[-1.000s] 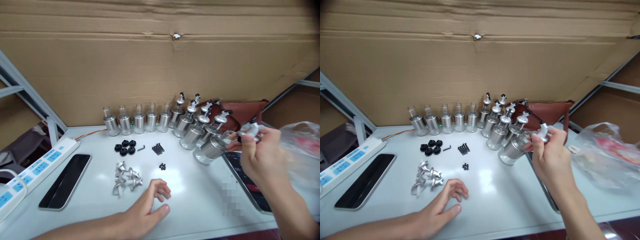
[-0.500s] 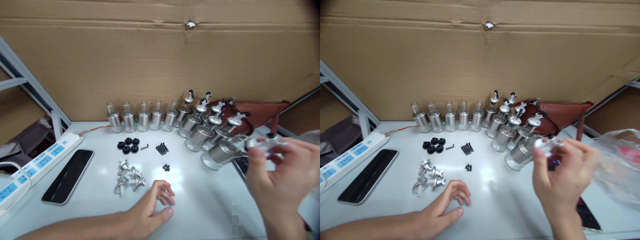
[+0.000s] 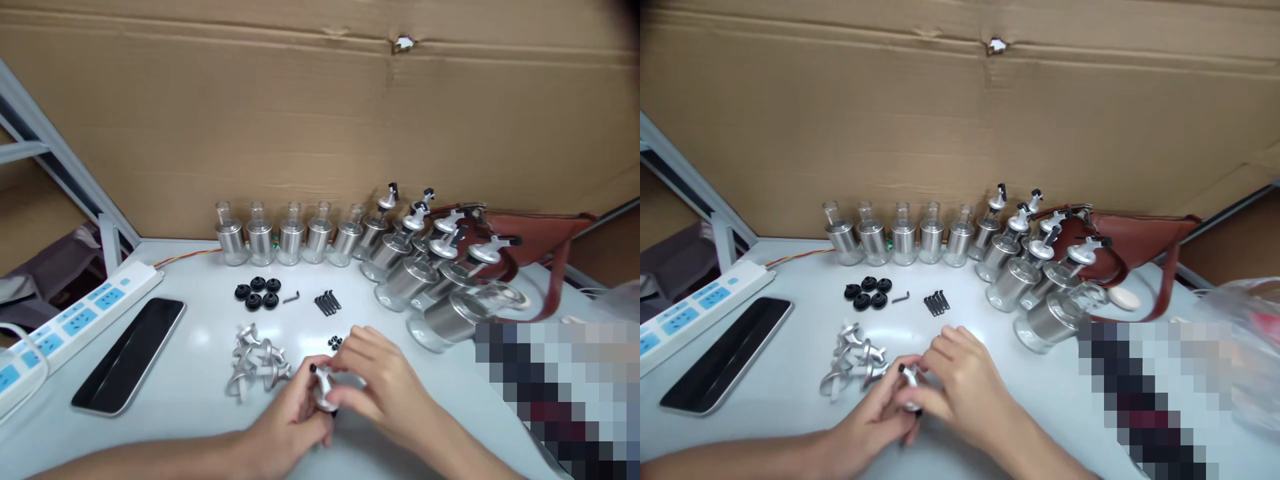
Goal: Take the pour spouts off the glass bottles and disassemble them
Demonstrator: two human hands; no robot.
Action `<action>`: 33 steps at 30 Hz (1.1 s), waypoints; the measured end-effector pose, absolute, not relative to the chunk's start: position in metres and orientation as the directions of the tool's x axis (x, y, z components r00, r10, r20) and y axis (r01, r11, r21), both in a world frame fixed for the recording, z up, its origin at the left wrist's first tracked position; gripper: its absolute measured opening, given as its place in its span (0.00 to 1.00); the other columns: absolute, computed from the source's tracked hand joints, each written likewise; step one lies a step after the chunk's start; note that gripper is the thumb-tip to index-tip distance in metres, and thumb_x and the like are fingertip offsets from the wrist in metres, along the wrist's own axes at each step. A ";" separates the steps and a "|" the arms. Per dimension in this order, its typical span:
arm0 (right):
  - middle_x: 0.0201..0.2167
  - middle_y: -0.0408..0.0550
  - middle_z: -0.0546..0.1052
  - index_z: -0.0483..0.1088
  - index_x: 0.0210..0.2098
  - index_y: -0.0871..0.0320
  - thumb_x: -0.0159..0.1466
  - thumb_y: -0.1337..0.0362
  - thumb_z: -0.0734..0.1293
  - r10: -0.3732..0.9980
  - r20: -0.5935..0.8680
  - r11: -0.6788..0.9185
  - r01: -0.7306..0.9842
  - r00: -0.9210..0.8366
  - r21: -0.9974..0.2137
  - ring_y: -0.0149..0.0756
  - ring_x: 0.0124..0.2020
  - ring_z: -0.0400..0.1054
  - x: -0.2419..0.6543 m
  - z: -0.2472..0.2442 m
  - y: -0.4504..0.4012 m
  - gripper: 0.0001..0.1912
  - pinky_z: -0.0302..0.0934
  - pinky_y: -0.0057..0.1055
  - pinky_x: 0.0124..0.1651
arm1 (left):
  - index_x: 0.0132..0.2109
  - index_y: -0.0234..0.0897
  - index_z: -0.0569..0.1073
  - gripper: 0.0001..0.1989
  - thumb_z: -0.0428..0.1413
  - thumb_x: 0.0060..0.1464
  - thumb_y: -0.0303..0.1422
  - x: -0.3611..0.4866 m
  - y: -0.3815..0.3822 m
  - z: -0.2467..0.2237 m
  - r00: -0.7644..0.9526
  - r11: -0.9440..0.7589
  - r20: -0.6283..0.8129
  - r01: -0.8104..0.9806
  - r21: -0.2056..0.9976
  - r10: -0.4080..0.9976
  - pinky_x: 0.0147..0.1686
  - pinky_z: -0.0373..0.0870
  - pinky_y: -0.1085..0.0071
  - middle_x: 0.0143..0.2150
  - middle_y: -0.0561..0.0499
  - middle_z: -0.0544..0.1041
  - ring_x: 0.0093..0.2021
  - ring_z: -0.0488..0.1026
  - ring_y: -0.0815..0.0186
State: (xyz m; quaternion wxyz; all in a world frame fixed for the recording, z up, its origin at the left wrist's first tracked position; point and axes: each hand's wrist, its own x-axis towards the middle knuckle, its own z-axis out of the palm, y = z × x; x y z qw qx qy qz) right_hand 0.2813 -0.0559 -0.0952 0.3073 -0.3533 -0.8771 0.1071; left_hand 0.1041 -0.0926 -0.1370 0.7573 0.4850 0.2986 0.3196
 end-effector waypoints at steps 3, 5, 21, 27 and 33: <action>0.27 0.49 0.73 0.72 0.31 0.61 0.71 0.64 0.59 0.704 0.467 0.684 0.688 -0.535 -0.242 0.35 0.30 0.62 0.270 -0.104 -0.024 0.16 0.54 0.31 0.34 | 0.40 0.36 0.63 0.12 0.50 0.45 0.25 0.101 -0.093 -0.130 0.651 0.220 -0.164 -0.005 0.975 0.741 0.32 0.57 0.70 0.31 0.54 0.60 0.30 0.58 0.68; 0.32 0.50 0.75 0.74 0.34 0.60 0.68 0.70 0.62 0.703 0.384 0.678 0.727 -0.598 -0.109 0.38 0.35 0.62 0.256 -0.110 -0.002 0.09 0.53 0.33 0.36 | 0.36 0.36 0.64 0.12 0.48 0.40 0.22 0.099 -0.093 -0.123 0.682 0.097 -0.131 0.088 0.991 0.719 0.32 0.56 0.71 0.31 0.53 0.62 0.31 0.58 0.67; 0.29 0.49 0.76 0.70 0.33 0.59 0.62 0.73 0.60 0.809 0.427 0.518 0.834 -0.405 -0.189 0.38 0.32 0.67 0.289 -0.112 0.019 0.08 0.56 0.34 0.39 | 0.35 0.37 0.65 0.17 0.46 0.35 0.17 0.101 -0.094 -0.120 0.692 0.056 -0.133 0.133 0.990 0.710 0.28 0.54 0.74 0.29 0.55 0.62 0.28 0.58 0.69; 0.26 0.45 0.75 0.69 0.28 0.58 0.59 0.74 0.62 0.841 0.337 0.514 0.820 -0.424 -0.252 0.37 0.30 0.69 0.322 -0.122 0.021 0.07 0.60 0.33 0.36 | 0.34 0.37 0.65 0.17 0.46 0.35 0.17 0.101 -0.093 -0.120 0.682 0.088 -0.166 0.148 0.985 0.712 0.28 0.55 0.73 0.29 0.54 0.63 0.29 0.59 0.68; 0.31 0.49 0.77 0.70 0.32 0.58 0.63 0.73 0.62 0.829 0.266 0.557 0.769 -0.491 -0.313 0.41 0.37 0.69 0.331 -0.122 0.021 0.07 0.65 0.36 0.41 | 0.34 0.37 0.65 0.16 0.46 0.36 0.16 0.100 -0.092 -0.121 0.691 0.080 -0.170 0.161 0.984 0.702 0.31 0.56 0.73 0.29 0.54 0.64 0.31 0.60 0.68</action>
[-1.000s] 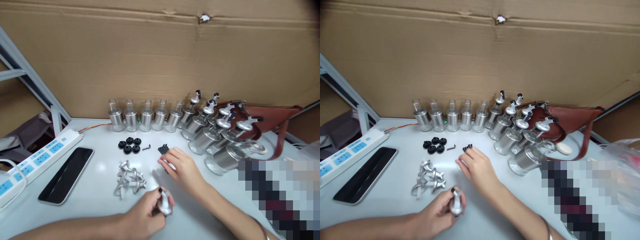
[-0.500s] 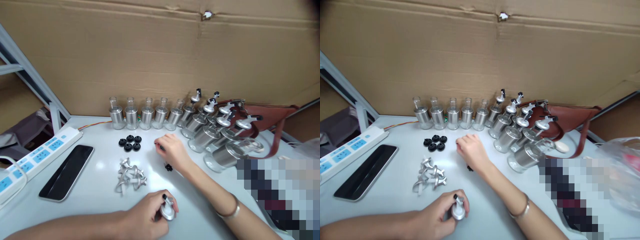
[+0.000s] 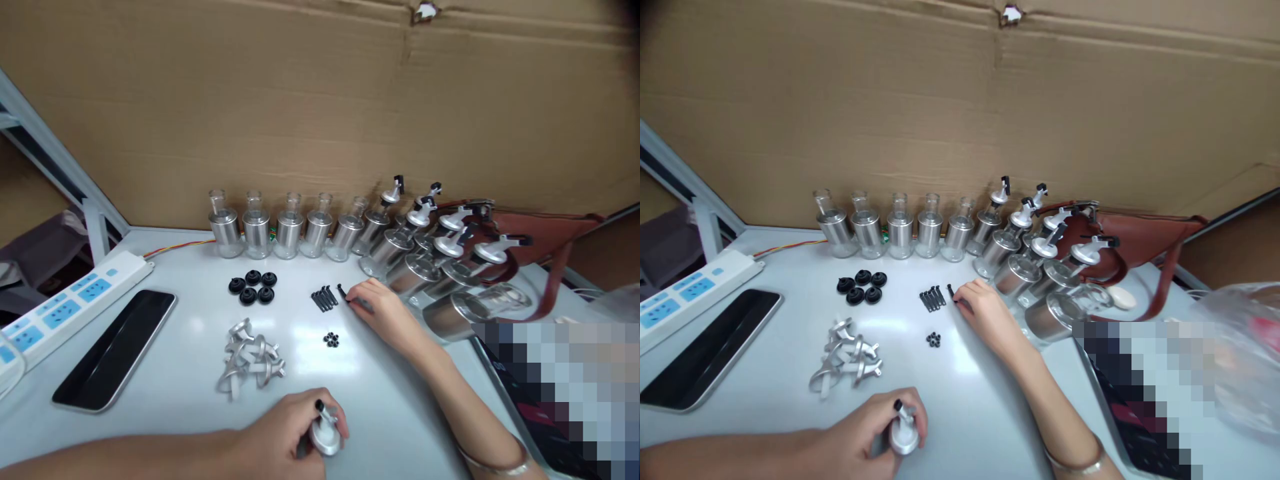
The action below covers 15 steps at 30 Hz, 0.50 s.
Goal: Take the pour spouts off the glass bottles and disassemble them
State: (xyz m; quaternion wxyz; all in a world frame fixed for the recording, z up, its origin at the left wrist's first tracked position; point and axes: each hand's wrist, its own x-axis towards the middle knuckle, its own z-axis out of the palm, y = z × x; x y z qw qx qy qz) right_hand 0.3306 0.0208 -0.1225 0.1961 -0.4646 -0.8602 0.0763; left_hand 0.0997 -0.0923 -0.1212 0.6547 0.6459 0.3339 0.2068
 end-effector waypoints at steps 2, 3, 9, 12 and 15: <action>0.33 0.50 0.77 0.71 0.34 0.57 0.64 0.73 0.62 0.822 0.254 0.569 0.750 -0.510 -0.336 0.41 0.38 0.69 0.332 -0.123 0.020 0.08 0.66 0.38 0.42 | 0.34 0.37 0.65 0.16 0.46 0.37 0.16 0.099 -0.092 -0.122 0.699 0.074 -0.173 0.170 0.983 0.693 0.31 0.56 0.73 0.30 0.54 0.64 0.31 0.60 0.68; 0.34 0.50 0.77 0.72 0.35 0.57 0.64 0.72 0.61 0.819 0.251 0.574 0.742 -0.516 -0.347 0.42 0.38 0.69 0.332 -0.123 0.020 0.08 0.66 0.38 0.43 | 0.35 0.37 0.65 0.16 0.46 0.37 0.16 0.099 -0.092 -0.122 0.701 0.076 -0.177 0.173 0.982 0.691 0.31 0.56 0.73 0.30 0.54 0.64 0.31 0.60 0.68; 0.37 0.52 0.78 0.73 0.38 0.57 0.66 0.71 0.58 0.813 0.257 0.582 0.707 -0.523 -0.403 0.42 0.41 0.70 0.328 -0.129 0.018 0.12 0.67 0.41 0.46 | 0.41 0.39 0.59 0.17 0.49 0.43 0.19 0.096 -0.092 -0.121 0.690 0.117 -0.111 0.038 0.992 0.716 0.35 0.58 0.72 0.36 0.52 0.65 0.35 0.61 0.67; 0.38 0.53 0.78 0.73 0.42 0.58 0.67 0.70 0.58 0.823 0.258 0.567 0.704 -0.506 -0.428 0.43 0.42 0.71 0.326 -0.132 0.017 0.12 0.67 0.42 0.47 | 0.39 0.39 0.57 0.11 0.50 0.50 0.23 0.096 -0.092 -0.119 0.688 0.132 -0.095 -0.002 0.991 0.720 0.36 0.58 0.70 0.38 0.51 0.65 0.34 0.60 0.68; 0.39 0.54 0.78 0.72 0.46 0.60 0.67 0.69 0.58 0.838 0.253 0.544 0.706 -0.483 -0.454 0.43 0.42 0.71 0.325 -0.132 0.017 0.13 0.67 0.42 0.46 | 0.38 0.40 0.54 0.07 0.48 0.58 0.31 0.097 -0.093 -0.119 0.699 0.190 -0.108 -0.040 0.981 0.707 0.32 0.57 0.71 0.36 0.53 0.62 0.28 0.57 0.71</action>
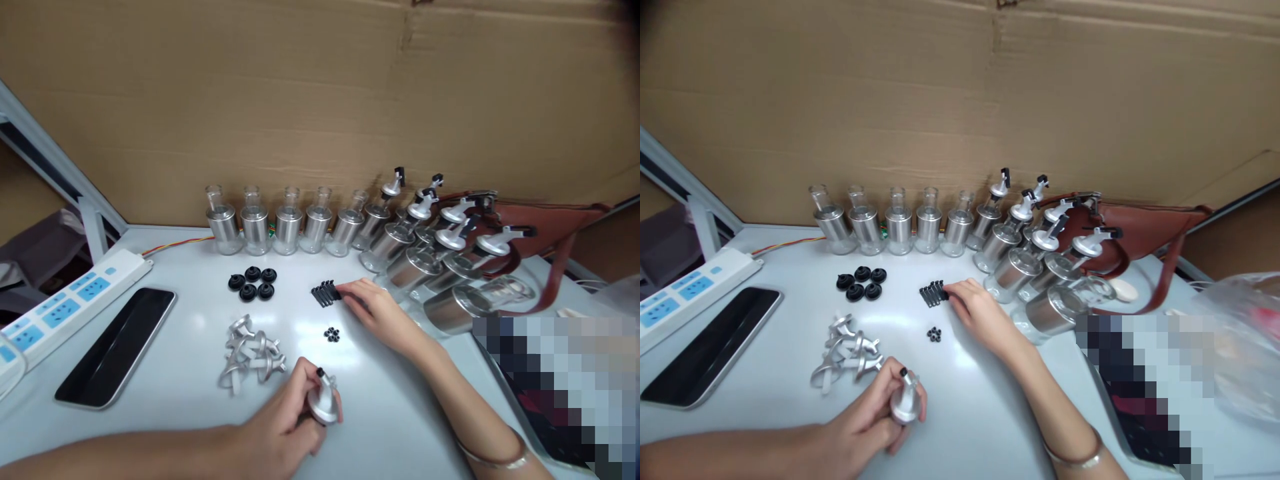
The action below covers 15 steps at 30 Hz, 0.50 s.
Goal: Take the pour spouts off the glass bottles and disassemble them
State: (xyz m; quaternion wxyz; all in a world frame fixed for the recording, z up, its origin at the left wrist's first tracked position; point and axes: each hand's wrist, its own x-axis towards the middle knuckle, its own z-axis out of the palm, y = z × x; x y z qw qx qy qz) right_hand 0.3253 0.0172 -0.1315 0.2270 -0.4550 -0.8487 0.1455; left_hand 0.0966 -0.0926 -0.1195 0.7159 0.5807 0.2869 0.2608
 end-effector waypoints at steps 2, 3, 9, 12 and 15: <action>0.39 0.54 0.78 0.71 0.46 0.60 0.67 0.68 0.57 0.850 0.255 0.526 0.713 -0.462 -0.463 0.42 0.42 0.72 0.325 -0.128 0.016 0.13 0.67 0.41 0.46 | 0.39 0.40 0.53 0.09 0.47 0.61 0.37 0.097 -0.093 -0.121 0.692 0.227 -0.118 -0.068 0.971 0.712 0.32 0.56 0.70 0.34 0.54 0.60 0.27 0.56 0.72; 0.38 0.54 0.78 0.72 0.46 0.60 0.68 0.67 0.57 0.854 0.258 0.520 0.714 -0.452 -0.469 0.42 0.41 0.72 0.324 -0.124 0.014 0.13 0.67 0.40 0.45 | 0.40 0.40 0.53 0.10 0.45 0.62 0.40 0.098 -0.093 -0.122 0.687 0.235 -0.119 -0.077 0.969 0.717 0.32 0.56 0.70 0.33 0.55 0.60 0.27 0.56 0.71; 0.34 0.48 0.79 0.74 0.37 0.58 0.68 0.61 0.61 0.837 0.036 0.376 0.524 -0.547 -0.764 0.34 0.33 0.71 0.307 -0.094 -0.007 0.12 0.62 0.27 0.32 | 0.47 0.38 0.55 0.14 0.40 0.63 0.44 0.095 -0.092 -0.131 0.633 0.254 -0.142 -0.090 0.963 0.761 0.35 0.56 0.66 0.28 0.57 0.60 0.27 0.56 0.68; 0.33 0.47 0.78 0.75 0.39 0.59 0.68 0.58 0.61 0.757 -0.037 0.301 0.399 -0.652 -0.866 0.32 0.32 0.69 0.296 -0.087 -0.018 0.13 0.58 0.25 0.30 | 0.49 0.38 0.54 0.15 0.39 0.63 0.43 0.094 -0.092 -0.131 0.635 0.261 -0.177 -0.041 0.964 0.752 0.35 0.56 0.66 0.26 0.58 0.59 0.27 0.56 0.67; 0.31 0.46 0.75 0.75 0.37 0.60 0.68 0.55 0.61 0.709 -0.042 0.255 0.311 -0.704 -0.915 0.31 0.31 0.66 0.291 -0.086 -0.023 0.16 0.58 0.26 0.32 | 0.47 0.38 0.55 0.16 0.41 0.62 0.46 0.093 -0.092 -0.131 0.655 0.269 -0.161 -0.068 0.961 0.738 0.34 0.55 0.66 0.25 0.59 0.59 0.27 0.55 0.68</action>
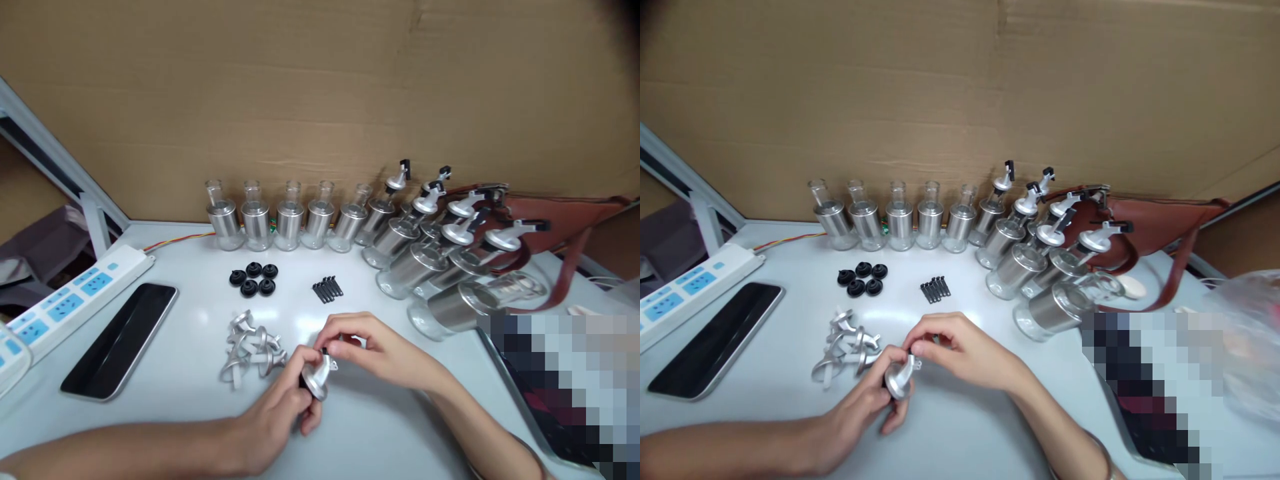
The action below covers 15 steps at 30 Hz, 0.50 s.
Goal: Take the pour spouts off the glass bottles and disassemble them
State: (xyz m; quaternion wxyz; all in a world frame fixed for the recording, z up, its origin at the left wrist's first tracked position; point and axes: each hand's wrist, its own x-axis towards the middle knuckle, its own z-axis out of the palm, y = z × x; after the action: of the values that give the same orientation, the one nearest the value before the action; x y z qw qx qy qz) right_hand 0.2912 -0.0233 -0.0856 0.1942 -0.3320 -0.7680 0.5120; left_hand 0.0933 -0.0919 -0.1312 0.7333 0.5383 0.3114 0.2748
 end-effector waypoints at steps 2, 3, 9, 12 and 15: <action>0.29 0.45 0.74 0.74 0.34 0.60 0.68 0.56 0.61 0.698 -0.038 0.250 0.292 -0.715 -0.923 0.30 0.30 0.64 0.291 -0.084 -0.025 0.16 0.57 0.26 0.32 | 0.47 0.39 0.54 0.19 0.43 0.61 0.50 0.093 -0.092 -0.132 0.667 0.283 -0.140 -0.109 0.953 0.731 0.34 0.54 0.67 0.26 0.59 0.59 0.27 0.55 0.68; 0.29 0.45 0.73 0.73 0.33 0.60 0.68 0.57 0.61 0.701 -0.037 0.258 0.302 -0.712 -0.918 0.30 0.29 0.63 0.291 -0.084 -0.025 0.15 0.56 0.26 0.32 | 0.47 0.39 0.54 0.21 0.45 0.60 0.52 0.093 -0.092 -0.133 0.670 0.289 -0.131 -0.130 0.949 0.731 0.33 0.54 0.68 0.26 0.59 0.59 0.27 0.55 0.69; 0.23 0.39 0.65 0.65 0.29 0.58 0.69 0.63 0.57 0.705 -0.033 0.383 0.420 -0.708 -0.823 0.28 0.25 0.57 0.290 -0.079 -0.028 0.14 0.52 0.24 0.29 | 0.46 0.42 0.53 0.28 0.58 0.53 0.53 0.098 -0.093 -0.130 0.642 0.409 -0.196 -0.200 0.890 0.741 0.29 0.53 0.73 0.33 0.58 0.59 0.27 0.55 0.75; 0.20 0.37 0.58 0.56 0.24 0.57 0.70 0.61 0.55 0.681 -0.059 0.382 0.423 -0.730 -0.822 0.26 0.23 0.51 0.288 -0.080 -0.030 0.17 0.48 0.24 0.27 | 0.44 0.41 0.55 0.27 0.60 0.51 0.52 0.101 -0.092 -0.127 0.636 0.415 -0.208 -0.194 0.889 0.743 0.29 0.55 0.74 0.33 0.57 0.60 0.27 0.57 0.75; 0.18 0.36 0.52 0.49 0.22 0.56 0.70 0.58 0.53 0.663 -0.056 0.358 0.383 -0.746 -0.851 0.26 0.21 0.46 0.283 -0.082 -0.034 0.21 0.45 0.25 0.24 | 0.42 0.39 0.58 0.23 0.56 0.56 0.52 0.102 -0.091 -0.129 0.654 0.377 -0.173 -0.185 0.907 0.736 0.30 0.58 0.73 0.32 0.57 0.63 0.26 0.61 0.74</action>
State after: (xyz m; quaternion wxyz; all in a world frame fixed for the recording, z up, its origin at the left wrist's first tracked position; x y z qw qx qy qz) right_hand 0.2831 -0.0337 -0.0818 0.1506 -0.3228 -0.8102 0.4654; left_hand 0.1016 -0.0913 -0.1287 0.7769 0.4728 0.2916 0.2964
